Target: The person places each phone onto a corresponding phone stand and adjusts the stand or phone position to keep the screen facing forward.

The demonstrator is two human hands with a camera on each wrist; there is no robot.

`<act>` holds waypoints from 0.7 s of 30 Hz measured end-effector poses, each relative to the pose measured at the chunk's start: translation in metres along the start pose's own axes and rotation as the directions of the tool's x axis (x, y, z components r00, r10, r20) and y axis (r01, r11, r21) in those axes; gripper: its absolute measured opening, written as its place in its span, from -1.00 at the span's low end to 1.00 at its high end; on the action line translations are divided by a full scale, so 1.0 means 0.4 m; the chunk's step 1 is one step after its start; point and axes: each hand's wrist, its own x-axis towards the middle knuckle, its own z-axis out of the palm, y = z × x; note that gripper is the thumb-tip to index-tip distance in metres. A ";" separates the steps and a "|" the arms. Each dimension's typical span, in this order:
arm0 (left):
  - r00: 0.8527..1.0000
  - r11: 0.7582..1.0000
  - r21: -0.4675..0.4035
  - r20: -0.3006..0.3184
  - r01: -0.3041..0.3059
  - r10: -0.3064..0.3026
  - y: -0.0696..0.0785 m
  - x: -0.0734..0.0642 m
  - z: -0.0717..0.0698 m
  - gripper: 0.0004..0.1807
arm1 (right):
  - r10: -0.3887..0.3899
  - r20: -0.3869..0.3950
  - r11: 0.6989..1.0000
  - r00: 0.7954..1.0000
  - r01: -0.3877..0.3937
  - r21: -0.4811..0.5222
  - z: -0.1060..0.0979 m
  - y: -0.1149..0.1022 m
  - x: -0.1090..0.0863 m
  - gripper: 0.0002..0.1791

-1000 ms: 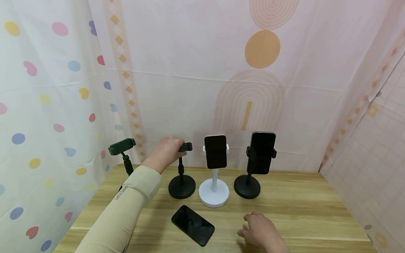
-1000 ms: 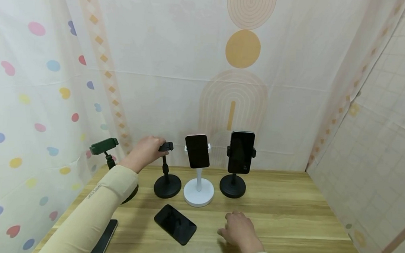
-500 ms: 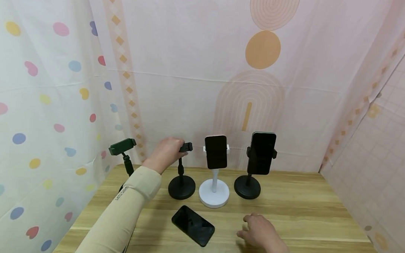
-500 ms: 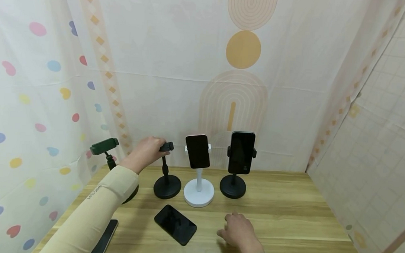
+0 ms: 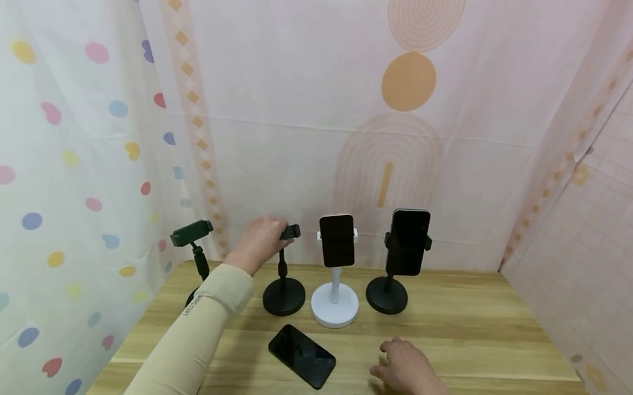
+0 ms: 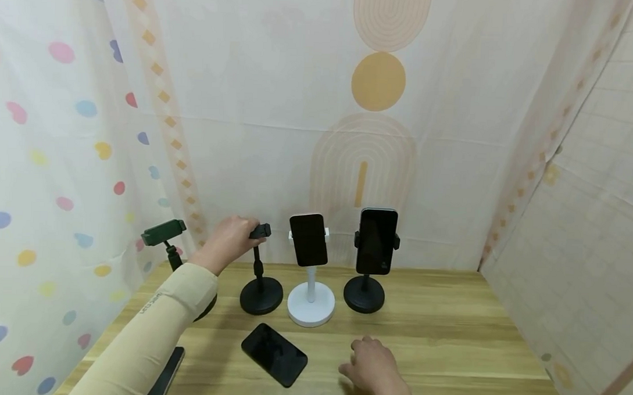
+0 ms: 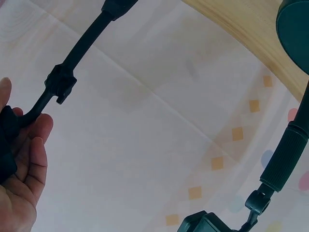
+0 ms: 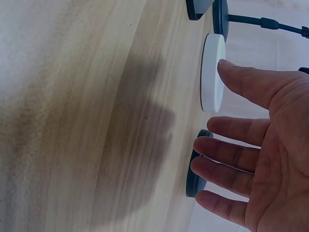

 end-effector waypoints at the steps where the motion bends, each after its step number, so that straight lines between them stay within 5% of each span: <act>1: 1.000 1.000 0.002 -0.005 -0.003 0.003 0.001 -0.001 0.002 -0.71 | -0.001 0.000 1.000 1.000 0.001 0.000 0.001 0.001 0.000 -0.51; 21: 0.998 1.000 -0.019 -0.061 -0.005 0.003 0.033 -0.012 0.011 -0.74 | -0.025 0.023 0.999 0.999 0.024 0.028 0.013 0.007 0.004 -0.52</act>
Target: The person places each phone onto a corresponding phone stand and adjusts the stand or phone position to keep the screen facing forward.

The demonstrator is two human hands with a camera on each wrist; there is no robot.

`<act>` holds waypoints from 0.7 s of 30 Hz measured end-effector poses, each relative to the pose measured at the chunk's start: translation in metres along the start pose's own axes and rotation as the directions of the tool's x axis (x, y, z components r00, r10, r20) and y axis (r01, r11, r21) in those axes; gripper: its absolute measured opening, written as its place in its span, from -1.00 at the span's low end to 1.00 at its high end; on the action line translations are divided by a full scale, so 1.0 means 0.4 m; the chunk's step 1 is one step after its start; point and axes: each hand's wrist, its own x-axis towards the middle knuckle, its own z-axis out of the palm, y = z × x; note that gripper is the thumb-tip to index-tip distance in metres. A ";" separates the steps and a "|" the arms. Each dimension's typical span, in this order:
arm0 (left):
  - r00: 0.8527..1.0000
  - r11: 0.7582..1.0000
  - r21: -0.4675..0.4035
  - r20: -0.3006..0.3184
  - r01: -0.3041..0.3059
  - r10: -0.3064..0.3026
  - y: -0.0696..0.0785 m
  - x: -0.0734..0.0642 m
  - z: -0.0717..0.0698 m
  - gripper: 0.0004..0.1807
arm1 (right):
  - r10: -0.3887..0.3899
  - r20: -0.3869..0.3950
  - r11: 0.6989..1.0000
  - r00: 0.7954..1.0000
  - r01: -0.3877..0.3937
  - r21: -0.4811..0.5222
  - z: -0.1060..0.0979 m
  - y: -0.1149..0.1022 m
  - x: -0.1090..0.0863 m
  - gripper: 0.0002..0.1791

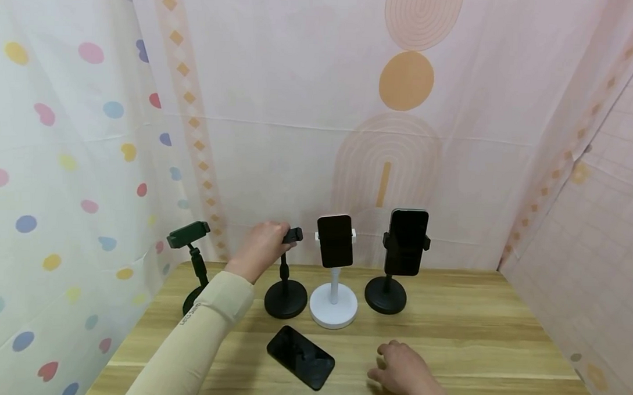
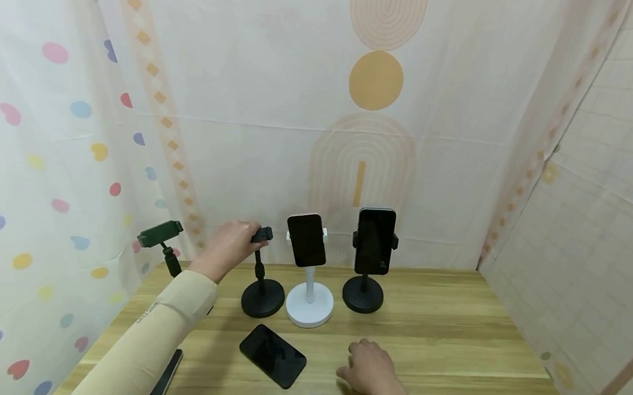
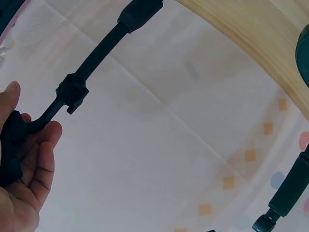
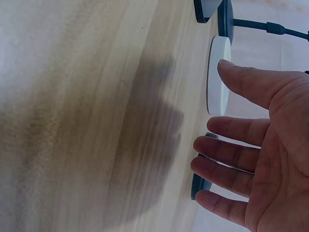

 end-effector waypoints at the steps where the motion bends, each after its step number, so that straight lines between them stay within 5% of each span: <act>1: 1.000 1.000 -0.001 -0.007 -0.001 0.001 0.001 -0.001 0.001 -0.75 | -0.002 0.004 1.000 1.000 0.002 0.002 0.002 -0.001 0.000 -0.52; 21: 0.999 0.998 0.039 -0.001 -0.054 0.054 -0.009 0.001 0.012 -0.78 | -0.001 0.019 1.000 1.000 0.001 0.007 0.018 -0.006 0.007 -0.51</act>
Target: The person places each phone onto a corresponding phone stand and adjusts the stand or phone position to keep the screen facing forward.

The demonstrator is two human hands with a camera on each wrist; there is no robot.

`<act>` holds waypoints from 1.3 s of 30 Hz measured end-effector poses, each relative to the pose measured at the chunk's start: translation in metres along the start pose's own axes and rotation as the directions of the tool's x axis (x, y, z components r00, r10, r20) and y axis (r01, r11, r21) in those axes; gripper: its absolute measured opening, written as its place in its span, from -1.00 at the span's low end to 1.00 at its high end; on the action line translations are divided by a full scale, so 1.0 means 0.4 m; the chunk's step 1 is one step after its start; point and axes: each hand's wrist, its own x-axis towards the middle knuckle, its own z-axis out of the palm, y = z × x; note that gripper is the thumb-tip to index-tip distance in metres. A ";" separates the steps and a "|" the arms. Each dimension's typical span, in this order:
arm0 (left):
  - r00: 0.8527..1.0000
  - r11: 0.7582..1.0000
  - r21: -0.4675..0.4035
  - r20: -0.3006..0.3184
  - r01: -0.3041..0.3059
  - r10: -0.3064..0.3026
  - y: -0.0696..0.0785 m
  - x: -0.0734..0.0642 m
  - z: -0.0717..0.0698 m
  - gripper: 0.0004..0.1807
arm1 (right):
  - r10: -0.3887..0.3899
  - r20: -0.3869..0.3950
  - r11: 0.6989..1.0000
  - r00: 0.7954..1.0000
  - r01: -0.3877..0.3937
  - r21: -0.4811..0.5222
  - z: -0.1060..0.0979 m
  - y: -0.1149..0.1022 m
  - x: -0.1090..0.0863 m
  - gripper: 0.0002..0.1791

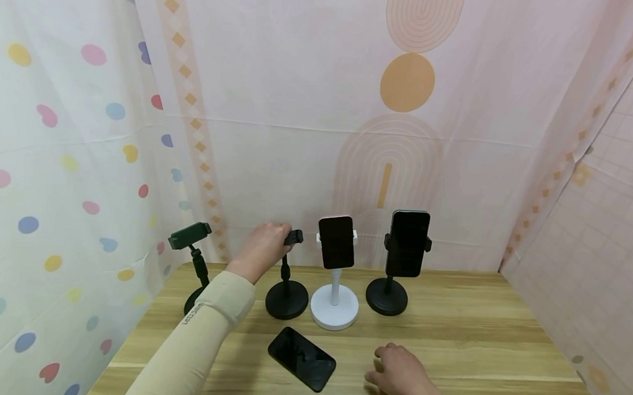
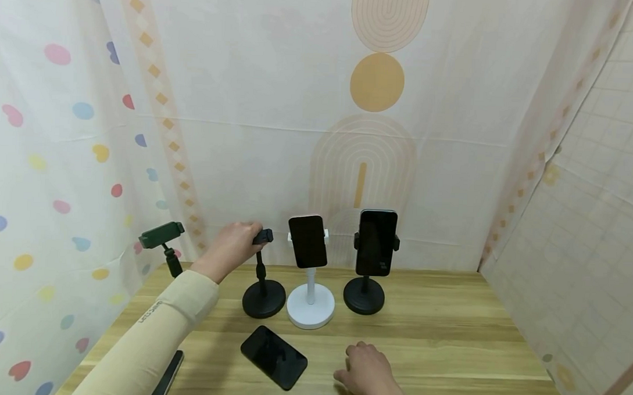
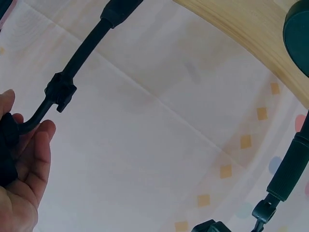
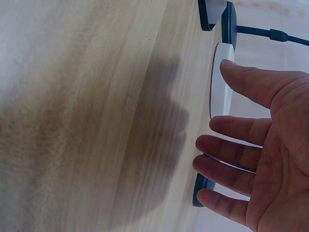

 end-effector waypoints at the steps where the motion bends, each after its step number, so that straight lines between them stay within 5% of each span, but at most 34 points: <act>1: 1.000 1.000 0.000 0.002 -0.003 0.003 -0.001 0.001 0.000 -0.77 | -0.002 -0.002 1.000 1.000 0.002 0.001 0.000 0.001 -0.001 -0.51; 11: 0.996 1.000 0.008 0.093 -0.005 0.005 0.004 0.027 -0.011 -0.74 | -0.005 0.016 1.000 1.000 0.005 0.024 0.001 0.006 0.000 -0.51; 23: 0.992 1.000 0.007 0.122 0.024 -0.025 0.010 0.022 -0.015 -0.69 | -0.037 -0.001 0.999 0.999 0.037 -0.016 -0.002 -0.007 0.000 -0.51; 30: 0.985 0.992 -0.082 0.155 0.093 -0.080 0.011 0.010 -0.023 -0.30 | -0.045 0.020 0.999 0.999 0.045 -0.012 -0.003 -0.010 -0.001 -0.51; 39: 0.985 0.985 -0.124 0.139 0.117 -0.100 0.001 -0.012 -0.040 -0.20 | -0.019 0.030 1.000 0.999 0.020 -0.010 -0.003 -0.008 0.000 -0.53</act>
